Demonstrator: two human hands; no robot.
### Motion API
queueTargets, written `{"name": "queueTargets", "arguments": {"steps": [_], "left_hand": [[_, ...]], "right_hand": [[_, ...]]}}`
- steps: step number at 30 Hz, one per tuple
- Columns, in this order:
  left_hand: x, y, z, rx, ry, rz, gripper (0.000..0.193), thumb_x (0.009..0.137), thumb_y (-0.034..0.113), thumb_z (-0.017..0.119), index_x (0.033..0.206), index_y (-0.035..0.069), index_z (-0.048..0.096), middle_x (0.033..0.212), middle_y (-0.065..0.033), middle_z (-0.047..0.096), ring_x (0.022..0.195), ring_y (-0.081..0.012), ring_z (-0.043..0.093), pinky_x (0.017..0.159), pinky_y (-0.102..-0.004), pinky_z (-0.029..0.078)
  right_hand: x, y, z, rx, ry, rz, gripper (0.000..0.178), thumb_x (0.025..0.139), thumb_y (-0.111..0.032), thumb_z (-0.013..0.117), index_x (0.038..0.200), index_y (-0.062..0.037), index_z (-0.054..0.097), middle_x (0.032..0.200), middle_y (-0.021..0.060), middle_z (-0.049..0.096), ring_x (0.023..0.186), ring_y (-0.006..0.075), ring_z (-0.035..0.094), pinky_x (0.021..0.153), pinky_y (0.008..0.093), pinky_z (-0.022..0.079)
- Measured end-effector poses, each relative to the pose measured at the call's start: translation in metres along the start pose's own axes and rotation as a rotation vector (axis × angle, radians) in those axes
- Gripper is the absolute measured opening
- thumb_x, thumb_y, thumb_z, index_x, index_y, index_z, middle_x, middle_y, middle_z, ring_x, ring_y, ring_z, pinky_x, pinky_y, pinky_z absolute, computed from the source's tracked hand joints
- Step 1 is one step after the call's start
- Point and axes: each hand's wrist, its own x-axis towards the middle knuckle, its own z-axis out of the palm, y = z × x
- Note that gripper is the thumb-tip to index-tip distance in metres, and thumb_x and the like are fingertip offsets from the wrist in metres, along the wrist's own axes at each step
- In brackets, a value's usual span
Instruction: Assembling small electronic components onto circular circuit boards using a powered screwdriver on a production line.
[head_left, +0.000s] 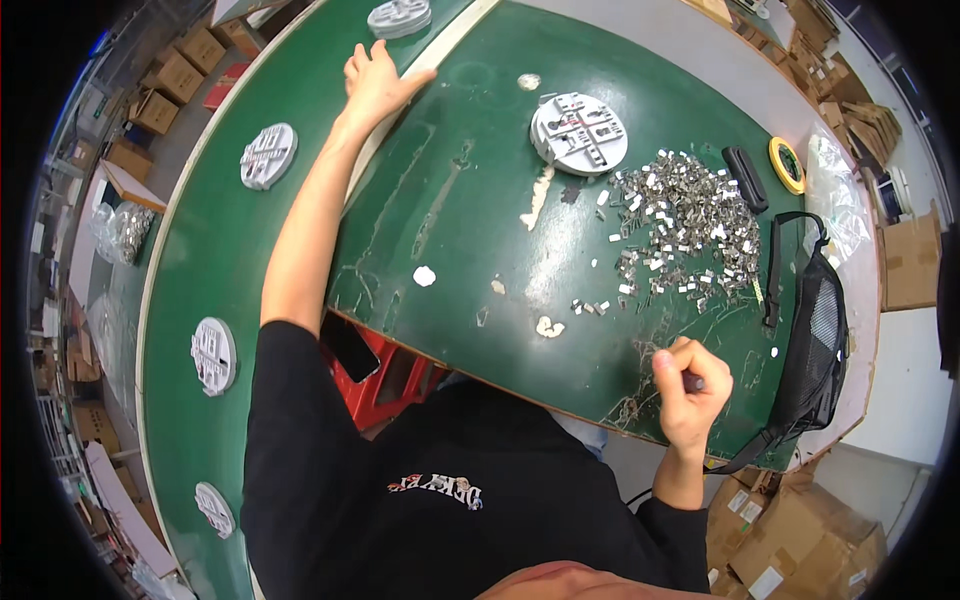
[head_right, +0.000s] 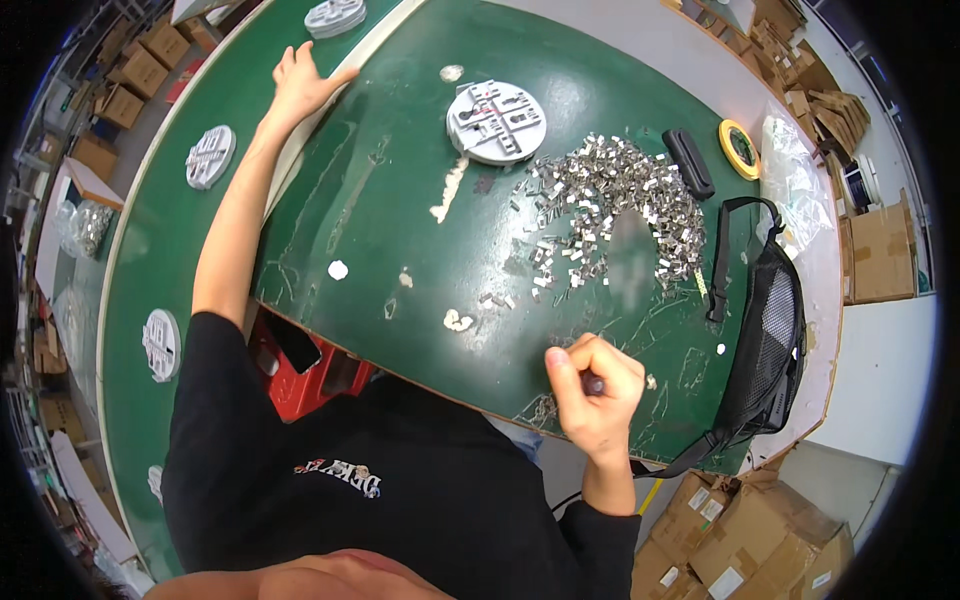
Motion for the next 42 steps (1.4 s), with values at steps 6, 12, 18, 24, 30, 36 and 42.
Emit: {"name": "queueTargets", "arguments": {"steps": [6, 12, 18, 24, 30, 36, 42], "left_hand": [[0.106, -0.029, 0.070, 0.031, 0.244, -0.240, 0.125, 0.059, 0.075, 0.079, 0.145, -0.002, 0.031, 0.147, -0.0395, 0.021, 0.130, -0.0556, 0.036, 0.106, -0.0594, 0.037], [0.145, -0.069, 0.085, -0.172, 0.162, -0.240, 0.122, 0.054, 0.076, 0.082, 0.141, -0.001, 0.047, 0.138, -0.0262, 0.048, 0.121, -0.0407, 0.055, 0.104, -0.0422, 0.045], [0.058, 0.013, 0.007, -0.491, 0.100, -0.099, 0.103, 0.063, 0.055, 0.087, 0.141, 0.000, 0.050, 0.133, -0.0206, 0.058, 0.118, -0.0324, 0.059, 0.101, -0.0354, 0.047], [-0.132, 0.098, -0.094, -0.800, -0.311, 0.359, 0.100, 0.061, 0.018, 0.091, 0.147, 0.002, 0.042, 0.134, -0.0172, 0.056, 0.116, -0.0304, 0.059, 0.102, -0.0391, 0.047], [-0.229, 0.107, -0.104, -0.652, -0.633, 0.550, 0.109, 0.057, 0.016, 0.090, 0.150, 0.003, 0.034, 0.149, -0.0175, 0.035, 0.137, -0.0338, 0.041, 0.115, -0.0440, 0.034], [-0.228, 0.110, -0.109, -0.630, -0.604, 0.455, 0.105, 0.060, 0.017, 0.090, 0.149, 0.002, 0.035, 0.149, -0.0179, 0.034, 0.135, -0.0339, 0.042, 0.114, -0.0445, 0.035], [-0.220, 0.105, -0.109, -0.485, -0.550, 0.536, 0.105, 0.063, 0.023, 0.090, 0.150, 0.004, 0.035, 0.145, -0.0211, 0.035, 0.130, -0.0340, 0.043, 0.109, -0.0415, 0.039]], "right_hand": [[0.001, 0.016, 0.005, -0.503, 0.308, -0.394, 0.026, 0.071, 0.007, 0.070, 0.064, -0.0086, 0.051, 0.057, -0.0003, 0.049, 0.045, 0.0143, 0.036, 0.044, 0.0254, 0.034], [0.017, 0.024, 0.015, -0.458, 0.164, -0.479, 0.016, 0.070, 0.001, 0.073, 0.078, -0.0060, 0.062, 0.067, 0.0015, 0.056, 0.047, 0.0144, 0.042, 0.045, 0.0256, 0.037], [0.012, 0.043, 0.028, -0.746, -0.245, -0.512, 0.023, 0.080, -0.008, 0.065, 0.101, -0.0051, 0.056, 0.095, 0.0092, 0.053, 0.050, 0.0176, 0.055, 0.044, 0.0314, 0.045], [0.033, 0.063, -0.002, -0.892, -0.188, -0.300, 0.022, 0.083, -0.008, 0.068, 0.104, -0.0071, 0.060, 0.093, 0.0074, 0.056, 0.058, 0.0217, 0.058, 0.050, 0.0317, 0.047], [0.043, 0.049, 0.003, -0.493, -0.201, -0.218, 0.017, 0.084, -0.006, 0.067, 0.101, -0.0039, 0.062, 0.095, 0.0065, 0.059, 0.068, 0.0237, 0.062, 0.062, 0.0361, 0.051], [0.058, 0.058, 0.021, -0.674, -0.337, -0.215, 0.014, 0.085, -0.005, 0.066, 0.098, -0.0028, 0.064, 0.094, 0.0063, 0.059, 0.072, 0.0231, 0.061, 0.067, 0.0370, 0.051], [0.059, 0.061, 0.020, -0.527, -0.250, -0.274, 0.012, 0.086, -0.005, 0.065, 0.097, -0.0019, 0.064, 0.091, 0.0071, 0.059, 0.070, 0.0219, 0.057, 0.066, 0.0339, 0.049]]}}
